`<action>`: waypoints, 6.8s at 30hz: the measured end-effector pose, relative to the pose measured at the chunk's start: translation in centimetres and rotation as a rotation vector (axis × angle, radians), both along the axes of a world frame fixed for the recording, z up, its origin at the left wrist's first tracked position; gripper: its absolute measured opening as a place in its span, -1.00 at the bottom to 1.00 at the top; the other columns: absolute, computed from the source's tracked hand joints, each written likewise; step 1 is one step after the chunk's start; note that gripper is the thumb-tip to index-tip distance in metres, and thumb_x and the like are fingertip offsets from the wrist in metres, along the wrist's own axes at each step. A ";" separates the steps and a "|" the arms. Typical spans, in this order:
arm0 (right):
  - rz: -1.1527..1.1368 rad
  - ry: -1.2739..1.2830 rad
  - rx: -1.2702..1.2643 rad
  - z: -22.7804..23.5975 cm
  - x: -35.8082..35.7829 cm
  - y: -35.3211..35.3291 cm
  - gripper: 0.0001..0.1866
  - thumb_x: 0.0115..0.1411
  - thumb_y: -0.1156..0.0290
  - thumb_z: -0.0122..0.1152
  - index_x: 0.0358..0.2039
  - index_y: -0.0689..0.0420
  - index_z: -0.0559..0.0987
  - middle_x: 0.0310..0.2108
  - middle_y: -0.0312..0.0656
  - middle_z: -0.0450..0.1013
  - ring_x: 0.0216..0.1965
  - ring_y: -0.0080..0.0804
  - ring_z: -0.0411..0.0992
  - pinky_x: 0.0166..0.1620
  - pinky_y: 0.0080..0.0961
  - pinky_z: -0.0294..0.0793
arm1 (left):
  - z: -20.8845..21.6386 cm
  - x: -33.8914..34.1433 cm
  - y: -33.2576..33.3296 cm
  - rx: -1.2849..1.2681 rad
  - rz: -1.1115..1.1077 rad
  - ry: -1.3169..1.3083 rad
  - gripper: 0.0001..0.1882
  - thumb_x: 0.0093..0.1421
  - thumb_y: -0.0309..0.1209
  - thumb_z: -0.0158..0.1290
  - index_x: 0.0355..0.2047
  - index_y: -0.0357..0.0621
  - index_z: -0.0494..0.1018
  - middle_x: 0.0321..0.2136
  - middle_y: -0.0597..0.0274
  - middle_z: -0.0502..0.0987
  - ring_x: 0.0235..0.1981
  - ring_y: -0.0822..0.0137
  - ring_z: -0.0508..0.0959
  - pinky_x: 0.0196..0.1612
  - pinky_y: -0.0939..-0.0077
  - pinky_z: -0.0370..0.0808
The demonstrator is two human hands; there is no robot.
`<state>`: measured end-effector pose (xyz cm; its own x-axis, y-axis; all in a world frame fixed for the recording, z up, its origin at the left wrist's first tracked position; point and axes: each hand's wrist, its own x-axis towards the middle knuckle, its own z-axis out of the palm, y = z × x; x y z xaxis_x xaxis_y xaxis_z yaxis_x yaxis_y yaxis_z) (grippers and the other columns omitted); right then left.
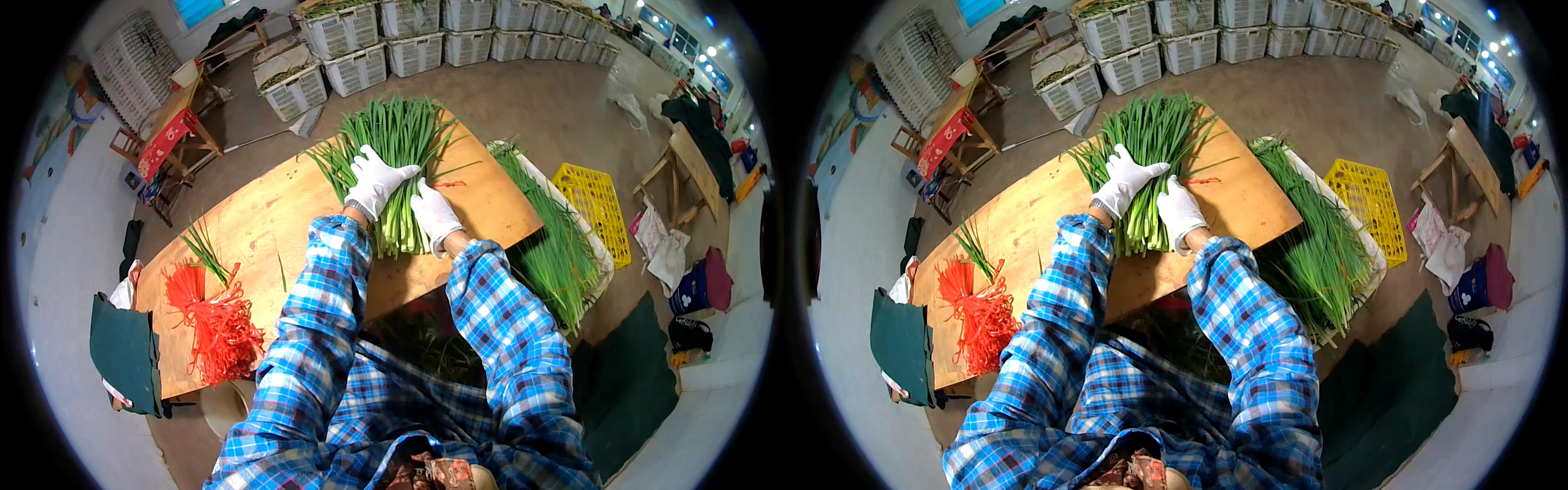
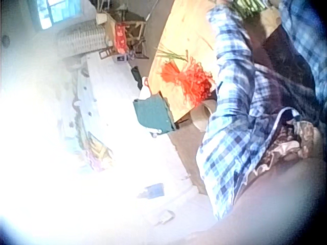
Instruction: The person bundles green onions by hand using red ties. They gather bunches of onions from a pile, wrap a red tie around the stems, and place the finished bundles into a plastic crate.
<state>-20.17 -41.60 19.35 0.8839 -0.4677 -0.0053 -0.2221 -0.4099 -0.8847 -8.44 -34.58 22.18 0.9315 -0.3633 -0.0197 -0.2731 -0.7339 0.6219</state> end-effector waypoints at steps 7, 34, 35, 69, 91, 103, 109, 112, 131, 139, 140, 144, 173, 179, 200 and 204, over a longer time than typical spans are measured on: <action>-0.095 -0.143 -0.148 -1.6 1.3 0.8 -0.47 0.07 0.29 -0.09 0.05 0.29 0.26 -0.15 0.18 0.36 -0.10 0.04 0.34 -0.03 -0.22 0.30 | -0.5 0.8 0.2 0.029 0.001 0.010 0.29 -0.28 0.11 0.24 0.20 -0.34 -0.31 0.19 -0.32 -0.17 0.23 -0.17 -0.16 0.23 0.19 -0.11; -0.714 0.231 -0.154 -22.9 -37.5 -18.9 -0.24 -0.15 0.40 0.28 0.09 0.27 0.21 0.02 0.13 0.26 0.01 0.00 0.27 0.08 -0.36 0.23 | 4.8 2.8 7.4 -0.317 -1.049 -0.445 0.05 -0.01 0.40 -0.56 0.15 -0.33 0.06 0.17 0.02 0.10 0.26 0.17 -0.06 0.26 0.27 -0.43; -0.627 0.350 -0.125 -22.2 -38.2 -18.8 -0.01 -0.25 0.43 0.38 0.18 0.28 0.02 0.09 0.17 0.15 0.09 0.01 0.19 0.12 -0.39 0.17 | 5.5 -0.2 7.1 -0.344 -0.980 -0.508 0.02 0.01 0.39 -0.54 0.15 -0.31 0.07 0.18 0.00 0.09 0.26 0.14 -0.08 0.25 0.24 -0.36; -0.196 0.658 -0.042 -14.9 -35.1 -31.4 -0.56 -0.07 0.35 0.10 -0.19 0.37 0.43 -0.45 0.10 0.46 -0.46 -0.19 0.48 -0.43 -0.44 0.44 | -23.5 -30.9 -20.8 0.186 -1.466 -0.574 -0.49 0.06 -0.29 -0.07 0.03 -0.21 0.24 0.00 0.04 0.30 0.08 0.13 0.25 0.15 0.26 0.12; -0.398 0.331 -0.386 25.6 -39.2 -23.8 -0.86 0.02 0.40 0.13 -0.49 0.22 0.51 -0.69 -0.39 0.32 -0.71 -0.70 0.23 -0.65 -0.68 0.17 | -14.9 -30.8 -17.0 0.238 -1.558 -0.310 -0.33 -0.03 -0.12 0.05 0.08 -0.11 0.23 0.08 0.17 0.27 0.18 0.17 0.16 0.20 0.25 0.05; -0.350 0.042 -0.222 34.9 -39.4 -8.5 -0.85 0.03 0.41 0.13 -0.45 0.22 0.42 -0.74 -0.26 0.33 -0.84 -0.62 0.22 -0.76 -0.72 0.25 | 4.0 -24.1 -3.0 -0.813 -1.211 0.674 -0.19 0.01 -0.40 0.13 0.18 -0.35 -0.06 0.14 -0.05 0.14 0.17 0.22 0.16 0.17 0.42 0.12; -0.143 -0.014 -0.187 35.7 -36.6 -2.8 -0.82 0.01 0.39 0.14 -0.45 0.22 0.42 -0.73 -0.23 0.35 -0.81 -0.56 0.29 -0.74 -0.69 0.26 | 7.7 -22.8 2.1 -1.184 -1.149 0.763 -0.15 0.00 -0.53 0.07 0.23 -0.23 -0.18 0.21 0.01 -0.03 0.21 0.21 0.09 0.16 0.45 0.12; -0.110 0.019 -0.152 34.9 -35.1 0.0 -0.83 -0.01 0.39 0.15 -0.48 0.22 0.43 -0.72 -0.22 0.37 -0.82 -0.55 0.28 -0.73 -0.67 0.30 | 8.8 -22.3 4.1 -1.449 -1.139 0.782 -0.15 0.02 -0.55 0.05 0.24 -0.12 -0.19 0.18 0.10 0.03 0.19 0.23 0.12 0.10 0.50 0.22; 0.400 0.271 0.052 28.6 -24.0 8.9 -0.77 -0.02 0.37 0.22 -0.43 0.24 0.43 -0.67 -0.15 0.42 -0.71 -0.45 0.41 -0.73 -0.69 0.30 | 7.6 -17.1 19.4 -1.947 -0.733 0.308 -0.78 0.17 -0.52 -0.11 -0.16 -0.31 0.32 -0.21 0.14 0.45 -0.19 0.30 0.48 -0.07 0.49 0.44; 0.616 0.395 0.134 24.0 -19.5 10.7 -0.75 -0.02 0.31 0.20 -0.49 0.25 0.44 -0.66 -0.11 0.43 -0.80 -0.53 0.29 -0.72 -0.67 0.28 | 8.6 -16.5 26.6 -1.976 -0.687 0.556 -0.79 0.12 -0.43 0.05 -0.24 -0.18 0.37 -0.27 0.31 0.46 -0.23 0.45 0.47 -0.08 0.62 0.43; 0.644 0.400 0.172 23.5 -18.8 11.1 -0.74 -0.03 0.31 0.20 -0.50 0.25 0.44 -0.66 -0.11 0.43 -0.80 -0.53 0.29 -0.71 -0.64 0.32 | 6.6 -14.1 26.0 -2.019 -0.895 0.489 -0.75 0.12 -0.39 0.05 -0.19 -0.17 0.37 -0.22 0.28 0.46 -0.17 0.44 0.46 -0.03 0.56 0.41; 0.744 0.415 0.269 21.0 -17.1 11.7 -0.60 -0.02 0.25 0.17 -0.31 0.36 0.46 -0.67 -0.10 0.42 -0.80 -0.54 0.29 -0.67 -0.59 0.41 | 8.3 -15.3 27.7 -2.109 -0.724 0.499 -0.76 0.13 -0.36 0.03 -0.21 -0.17 0.38 -0.33 0.29 0.48 -0.26 0.41 0.49 -0.11 0.52 0.43; 0.548 -0.675 -0.921 14.7 -12.1 16.9 -0.67 -0.19 0.51 0.27 -0.30 0.11 0.56 -0.16 -0.06 0.43 -0.16 -0.15 0.39 -0.10 -0.38 0.37 | 8.3 -13.0 26.2 -1.791 -0.497 0.434 -0.65 0.19 -0.30 -0.11 -0.12 -0.30 0.37 -0.19 0.11 0.47 -0.16 0.31 0.47 -0.04 0.47 0.40; 0.529 -0.753 -1.088 14.6 -11.0 18.5 -0.62 -0.28 0.48 0.30 -0.33 0.16 0.53 -0.15 -0.01 0.40 -0.18 -0.11 0.38 -0.10 -0.30 0.37 | 8.3 -12.2 26.2 -1.975 -0.699 0.494 -0.67 0.14 -0.40 -0.06 -0.09 -0.28 0.32 -0.17 0.12 0.45 -0.08 0.27 0.43 0.03 0.39 0.36; 0.466 -0.576 0.646 9.5 -9.7 16.8 -0.92 0.08 0.52 0.06 -0.42 0.25 0.39 -0.13 0.01 0.42 -0.15 -0.31 0.42 0.01 -0.47 0.29 | 4.2 -8.2 28.0 -1.733 -0.350 0.559 -0.63 0.15 -0.32 -0.04 -0.05 -0.20 0.33 -0.35 0.30 0.44 -0.31 0.38 0.49 -0.20 0.49 0.46; 0.415 -0.636 0.922 6.5 -10.9 15.1 -0.95 0.13 0.51 -0.01 -0.43 0.21 0.37 -0.52 -0.19 0.39 -0.37 -0.32 0.42 -0.03 -0.20 0.34 | 2.6 -5.6 28.1 -1.684 -0.224 0.596 -0.83 0.16 -0.36 -0.09 -0.36 -0.22 0.37 -0.49 0.21 0.48 -0.46 0.35 0.49 -0.31 0.52 0.46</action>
